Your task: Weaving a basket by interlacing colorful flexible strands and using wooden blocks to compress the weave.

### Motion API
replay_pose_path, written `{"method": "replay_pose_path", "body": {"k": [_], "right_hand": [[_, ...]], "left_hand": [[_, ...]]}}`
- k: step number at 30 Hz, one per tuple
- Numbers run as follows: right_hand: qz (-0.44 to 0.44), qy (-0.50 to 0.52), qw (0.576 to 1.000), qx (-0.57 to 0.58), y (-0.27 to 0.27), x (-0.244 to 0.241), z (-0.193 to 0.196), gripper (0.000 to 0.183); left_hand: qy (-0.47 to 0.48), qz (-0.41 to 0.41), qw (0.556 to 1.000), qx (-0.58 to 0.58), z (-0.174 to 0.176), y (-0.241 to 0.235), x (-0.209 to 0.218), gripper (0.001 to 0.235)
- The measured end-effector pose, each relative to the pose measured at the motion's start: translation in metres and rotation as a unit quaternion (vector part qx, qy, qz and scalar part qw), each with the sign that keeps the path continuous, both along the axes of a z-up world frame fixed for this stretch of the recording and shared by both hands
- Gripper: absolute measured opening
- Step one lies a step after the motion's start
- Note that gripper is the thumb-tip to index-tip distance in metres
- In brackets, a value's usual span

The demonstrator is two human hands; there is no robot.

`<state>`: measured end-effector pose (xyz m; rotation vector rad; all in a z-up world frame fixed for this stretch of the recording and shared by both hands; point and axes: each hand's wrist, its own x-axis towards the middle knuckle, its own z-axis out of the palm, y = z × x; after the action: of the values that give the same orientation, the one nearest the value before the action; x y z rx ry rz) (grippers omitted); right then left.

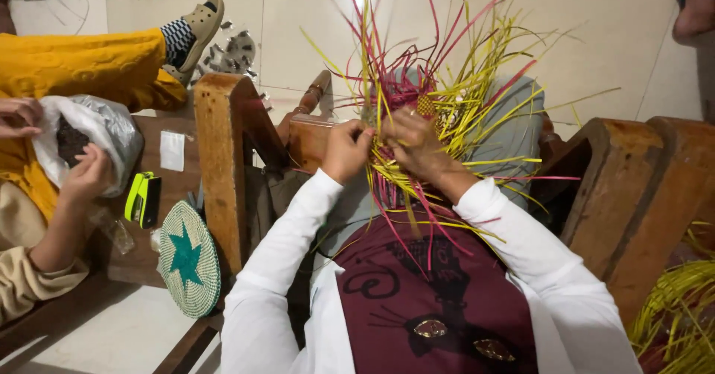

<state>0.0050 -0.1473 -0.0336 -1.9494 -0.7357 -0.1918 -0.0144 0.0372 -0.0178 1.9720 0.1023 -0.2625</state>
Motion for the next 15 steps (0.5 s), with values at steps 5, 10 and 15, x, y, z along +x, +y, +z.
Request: {"method": "replay_pose_path", "body": {"k": [5, 10, 15], "right_hand": [[-0.05, -0.054, 0.992, -0.102, 0.008, 0.011, 0.074, 0.005], [-0.052, 0.104, 0.993, -0.03, 0.003, 0.01, 0.056, 0.008], [-0.025, 0.062, 0.997, 0.031, 0.004, 0.004, 0.027, 0.008]], "left_hand": [[-0.118, -0.094, 0.977, 0.147, 0.027, -0.012, 0.003, 0.01], [-0.004, 0.01, 1.0, -0.029, -0.001, -0.006, 0.004, 0.005], [0.039, 0.031, 0.997, -0.059, 0.005, 0.001, 0.009, 0.007]]}}
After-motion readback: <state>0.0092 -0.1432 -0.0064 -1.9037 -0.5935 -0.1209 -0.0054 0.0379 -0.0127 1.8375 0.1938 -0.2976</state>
